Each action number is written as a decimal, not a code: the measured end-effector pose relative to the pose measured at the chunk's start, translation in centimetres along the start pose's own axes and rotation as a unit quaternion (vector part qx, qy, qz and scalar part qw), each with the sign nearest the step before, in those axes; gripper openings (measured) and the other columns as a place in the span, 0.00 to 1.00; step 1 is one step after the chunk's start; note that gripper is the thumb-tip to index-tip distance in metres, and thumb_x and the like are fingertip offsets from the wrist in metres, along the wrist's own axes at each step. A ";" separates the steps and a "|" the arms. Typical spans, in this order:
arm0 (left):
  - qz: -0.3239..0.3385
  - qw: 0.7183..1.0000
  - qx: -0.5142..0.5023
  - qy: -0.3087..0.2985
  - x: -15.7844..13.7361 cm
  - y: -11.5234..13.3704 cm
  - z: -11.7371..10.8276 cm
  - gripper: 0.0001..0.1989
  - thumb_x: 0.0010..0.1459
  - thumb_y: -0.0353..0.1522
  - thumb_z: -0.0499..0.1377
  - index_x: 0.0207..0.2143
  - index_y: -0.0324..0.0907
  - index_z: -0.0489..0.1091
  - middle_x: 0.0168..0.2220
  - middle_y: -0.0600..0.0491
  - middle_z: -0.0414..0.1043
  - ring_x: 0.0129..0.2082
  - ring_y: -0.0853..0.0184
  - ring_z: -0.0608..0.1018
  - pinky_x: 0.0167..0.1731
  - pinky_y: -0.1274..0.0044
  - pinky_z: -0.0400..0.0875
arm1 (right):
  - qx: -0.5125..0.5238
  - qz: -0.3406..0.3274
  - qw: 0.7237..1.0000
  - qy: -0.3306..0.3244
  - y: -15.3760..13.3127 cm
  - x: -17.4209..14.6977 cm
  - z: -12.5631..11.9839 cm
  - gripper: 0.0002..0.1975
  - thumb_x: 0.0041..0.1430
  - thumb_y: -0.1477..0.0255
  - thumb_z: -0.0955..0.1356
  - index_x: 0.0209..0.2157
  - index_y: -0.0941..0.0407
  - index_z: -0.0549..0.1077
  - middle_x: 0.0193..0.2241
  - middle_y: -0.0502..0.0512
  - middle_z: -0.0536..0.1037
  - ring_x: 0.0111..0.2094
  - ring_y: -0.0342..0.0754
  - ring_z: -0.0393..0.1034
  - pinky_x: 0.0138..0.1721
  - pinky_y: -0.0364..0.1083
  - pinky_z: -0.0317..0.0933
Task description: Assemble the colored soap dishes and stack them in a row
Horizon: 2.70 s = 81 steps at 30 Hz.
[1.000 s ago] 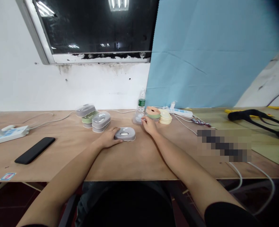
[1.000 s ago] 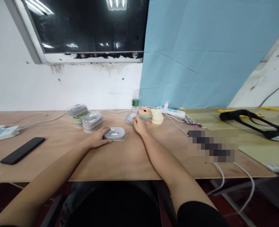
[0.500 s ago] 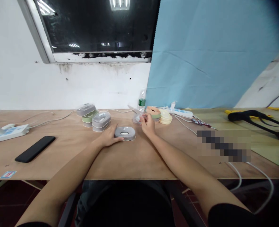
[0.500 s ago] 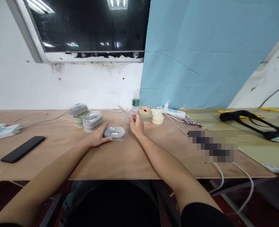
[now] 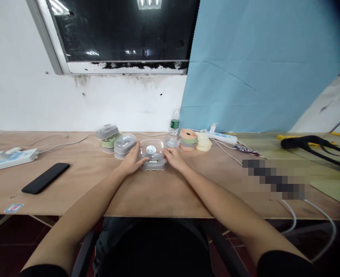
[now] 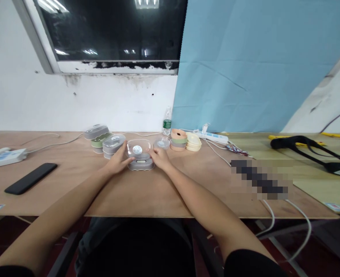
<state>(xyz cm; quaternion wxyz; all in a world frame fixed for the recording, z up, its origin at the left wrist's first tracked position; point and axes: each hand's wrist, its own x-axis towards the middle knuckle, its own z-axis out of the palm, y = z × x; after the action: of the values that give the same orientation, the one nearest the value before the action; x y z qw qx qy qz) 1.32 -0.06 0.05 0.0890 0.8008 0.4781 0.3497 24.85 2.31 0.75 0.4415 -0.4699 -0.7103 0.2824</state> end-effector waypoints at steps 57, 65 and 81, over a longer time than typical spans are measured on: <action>0.068 0.971 0.228 -0.029 0.4 0.8 0.2 0.19 0.56 0.37 0.57 0.49 0.42 0.69 0.53 0.48 0.70 0.52 0.59 0.73 0.51 0.69 0.68 | -0.149 0.002 0.985 0.090 6.0 3.0 -1.7 0.12 0.55 0.63 0.66 0.38 0.55 0.72 0.29 0.52 0.75 0.31 0.47 0.68 0.35 0.46 0.60; 0.047 0.959 0.275 -0.053 0.2 1.0 0.1 0.21 0.57 0.33 0.53 0.54 0.43 0.65 0.59 0.48 0.64 0.57 0.58 0.67 0.52 0.68 0.66 | -0.145 -0.002 0.983 0.114 6.2 3.1 -1.5 0.21 0.54 0.67 0.65 0.50 0.55 0.66 0.26 0.49 0.71 0.32 0.49 0.68 0.36 0.47 0.59; 0.004 0.960 0.275 -0.058 0.5 0.1 0.5 0.22 0.61 0.33 0.51 0.58 0.42 0.60 0.61 0.42 0.59 0.61 0.53 0.61 0.56 0.62 0.58 | -0.210 -0.164 0.896 0.355 5.9 3.7 -3.7 0.18 0.62 0.62 0.58 0.49 0.58 0.65 0.46 0.65 0.70 0.52 0.57 0.60 0.54 0.58 0.50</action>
<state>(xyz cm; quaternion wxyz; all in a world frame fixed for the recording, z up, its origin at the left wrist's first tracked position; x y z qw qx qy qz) 1.89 0.38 -0.02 -0.1086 0.8151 0.5466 0.1582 29.99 7.99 -1.13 0.5955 -0.4972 -0.6164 -0.1348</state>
